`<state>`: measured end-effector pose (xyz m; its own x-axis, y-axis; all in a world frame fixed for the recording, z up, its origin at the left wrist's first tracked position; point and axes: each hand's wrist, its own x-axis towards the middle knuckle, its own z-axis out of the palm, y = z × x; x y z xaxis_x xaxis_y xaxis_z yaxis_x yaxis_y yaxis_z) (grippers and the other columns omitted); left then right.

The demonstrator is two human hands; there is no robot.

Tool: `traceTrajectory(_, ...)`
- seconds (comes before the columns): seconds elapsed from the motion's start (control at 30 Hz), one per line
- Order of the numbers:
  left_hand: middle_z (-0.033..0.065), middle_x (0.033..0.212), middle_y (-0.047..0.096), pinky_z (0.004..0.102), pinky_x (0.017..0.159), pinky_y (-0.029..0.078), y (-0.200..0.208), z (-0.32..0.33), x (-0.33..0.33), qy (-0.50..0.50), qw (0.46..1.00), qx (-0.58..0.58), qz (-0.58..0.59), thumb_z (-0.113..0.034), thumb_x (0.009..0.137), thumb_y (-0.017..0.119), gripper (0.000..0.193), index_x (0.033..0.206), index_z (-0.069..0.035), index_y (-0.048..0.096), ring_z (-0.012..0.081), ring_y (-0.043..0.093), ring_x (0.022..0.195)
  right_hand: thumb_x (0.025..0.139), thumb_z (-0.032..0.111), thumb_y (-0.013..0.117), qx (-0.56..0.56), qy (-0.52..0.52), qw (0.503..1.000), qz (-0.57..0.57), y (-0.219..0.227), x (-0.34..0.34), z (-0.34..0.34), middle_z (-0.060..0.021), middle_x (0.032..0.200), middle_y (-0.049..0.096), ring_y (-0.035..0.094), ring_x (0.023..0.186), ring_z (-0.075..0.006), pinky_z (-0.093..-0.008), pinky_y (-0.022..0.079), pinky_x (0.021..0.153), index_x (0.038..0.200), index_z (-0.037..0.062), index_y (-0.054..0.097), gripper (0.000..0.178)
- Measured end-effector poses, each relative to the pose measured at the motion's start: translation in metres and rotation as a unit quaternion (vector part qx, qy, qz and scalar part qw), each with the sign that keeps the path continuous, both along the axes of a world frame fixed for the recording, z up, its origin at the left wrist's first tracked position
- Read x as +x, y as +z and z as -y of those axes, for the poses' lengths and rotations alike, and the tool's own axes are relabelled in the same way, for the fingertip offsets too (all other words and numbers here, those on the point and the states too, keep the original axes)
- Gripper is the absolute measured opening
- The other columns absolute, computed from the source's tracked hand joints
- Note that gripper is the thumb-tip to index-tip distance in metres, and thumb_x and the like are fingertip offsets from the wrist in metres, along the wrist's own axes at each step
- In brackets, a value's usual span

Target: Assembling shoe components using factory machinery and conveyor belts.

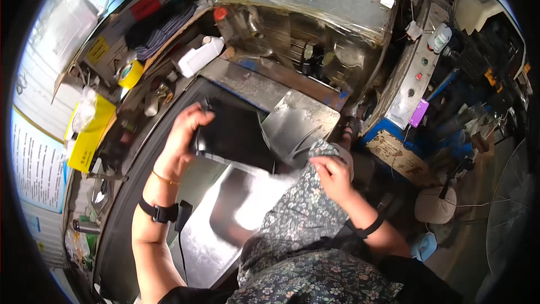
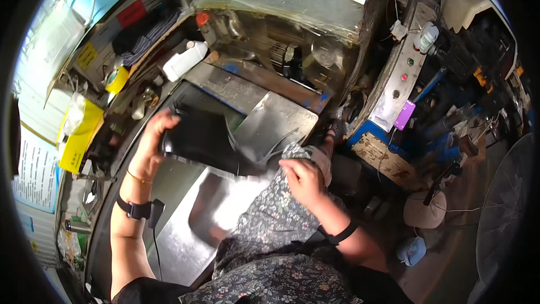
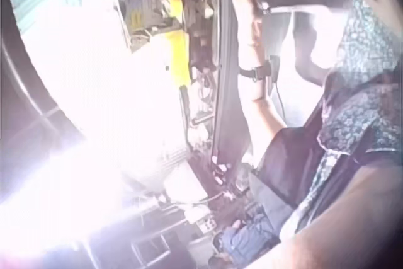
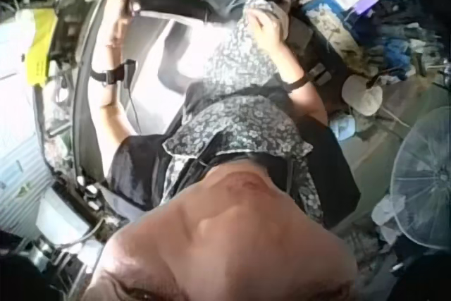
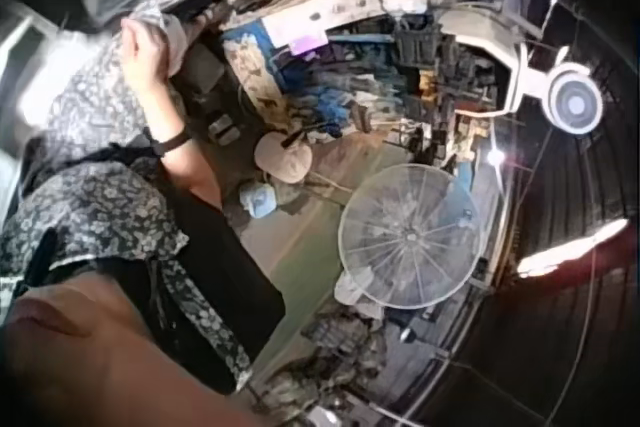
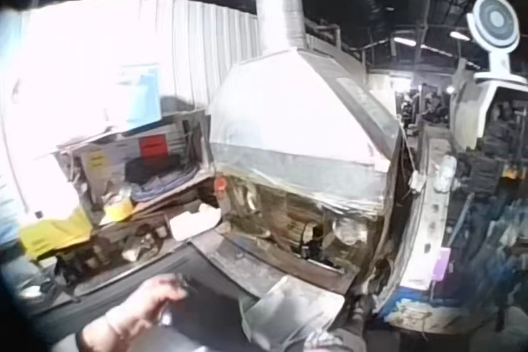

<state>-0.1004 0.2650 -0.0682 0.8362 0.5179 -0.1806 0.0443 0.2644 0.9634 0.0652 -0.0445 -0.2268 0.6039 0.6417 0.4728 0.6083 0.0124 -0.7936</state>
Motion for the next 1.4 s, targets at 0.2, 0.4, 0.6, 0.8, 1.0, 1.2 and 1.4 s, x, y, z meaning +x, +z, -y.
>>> traceTrajectory(0.2, 0.013, 0.107, 0.066, 0.0334, 0.082, 0.054, -0.07, -0.052, 0.171, 0.155, 0.977, 0.123, 0.079, -0.008, 0.079, 0.078, 0.07, 0.138, 0.006, 0.042, 0.0209, 0.066, 0.09, 0.084, 0.0, 0.063, -0.013, -0.027, 0.993, 0.118, 0.004, 0.001, -0.012, -0.0106, 0.09, 0.07, 0.066, 0.078, -0.0301, -0.0394, 0.053, 0.072, 0.092, 0.0039, 0.069, 0.01)
traceTrajectory(0.4, 0.0238, 0.11, 0.069, 0.0399, 0.092, 0.051, -0.226, -0.099, 0.275, 0.093, 0.87, 0.447, -0.185, -0.015, 0.081, 0.073, 0.071, 0.14, 0.006, 0.04, 0.0332, 0.066, 0.107, 0.081, 0.0, 0.065, -0.008, 0.02, 0.996, 0.082, -0.002, 0.005, -0.019, -0.0092, 0.099, 0.07, 0.067, 0.088, -0.0274, -0.0367, 0.055, 0.078, 0.1, 0.0047, 0.068, 0.02)
traceTrajectory(0.6, 0.0062, 0.1, 0.069, 0.0305, 0.079, 0.052, -0.237, 0.017, 0.253, -0.009, 0.987, 0.162, -0.007, -0.01, 0.091, 0.066, 0.033, 0.121, 0.0, 0.058, 0.0152, 0.064, 0.089, 0.082, -0.001, 0.066, 0.001, 0.025, 1.0, 0.013, -0.006, 0.012, -0.007, -0.0103, 0.098, 0.07, 0.068, 0.089, -0.0278, -0.0355, 0.054, 0.08, 0.1, 0.0029, 0.068, 0.018)
traceTrajectory(0.8, 0.0092, 0.105, 0.071, 0.0318, 0.086, 0.053, -0.137, 0.205, 0.044, -0.127, 0.977, 0.171, 0.032, -0.008, 0.093, 0.06, 0.019, 0.111, -0.007, 0.066, 0.0199, 0.068, 0.098, 0.092, -0.006, 0.053, 0.204, 0.286, 0.912, -0.213, 0.138, 0.027, 0.041, -0.0178, 0.118, 0.062, 0.061, 0.108, -0.0274, -0.0425, 0.05, 0.093, 0.12, -0.0061, 0.059, 0.028)
traceTrajectory(1.0, 0.005, 0.105, 0.071, 0.0304, 0.083, 0.055, -0.174, 0.257, 0.017, -0.328, 0.716, 0.567, 0.243, -0.012, 0.087, 0.064, 0.024, 0.111, -0.011, 0.069, 0.0208, 0.069, 0.097, 0.101, 0.022, 0.056, 0.472, 0.334, 0.816, 0.02, 0.285, -0.034, 0.095, 0.0001, 0.128, 0.061, 0.055, 0.117, -0.0178, -0.0328, 0.05, 0.092, 0.124, 0.0134, 0.065, 0.026)
traceTrajectory(1.2, 0.0045, 0.1, 0.073, 0.0328, 0.08, 0.056, -0.154, 0.265, 0.01, -0.286, 0.805, 0.494, 0.164, -0.014, 0.084, 0.067, 0.014, 0.096, -0.011, 0.075, 0.0229, 0.07, 0.093, 0.098, 0.021, 0.061, 0.492, 0.314, 0.803, 0.116, 0.286, -0.081, 0.103, 0.0058, 0.129, 0.061, 0.055, 0.118, -0.0161, -0.0317, 0.049, 0.102, 0.122, 0.0188, 0.068, 0.025)
traceTrajectory(1.4, 0.0049, 0.1, 0.073, 0.0336, 0.082, 0.055, -0.152, 0.266, 0.004, -0.283, 0.786, 0.521, 0.175, -0.014, 0.085, 0.066, 0.015, 0.097, -0.011, 0.075, 0.0236, 0.069, 0.093, 0.098, 0.025, 0.062, 0.453, 0.371, 0.769, 0.256, 0.287, -0.074, 0.116, 0.0053, 0.129, 0.06, 0.054, 0.118, -0.0161, -0.0309, 0.049, 0.102, 0.121, 0.0182, 0.068, 0.025)
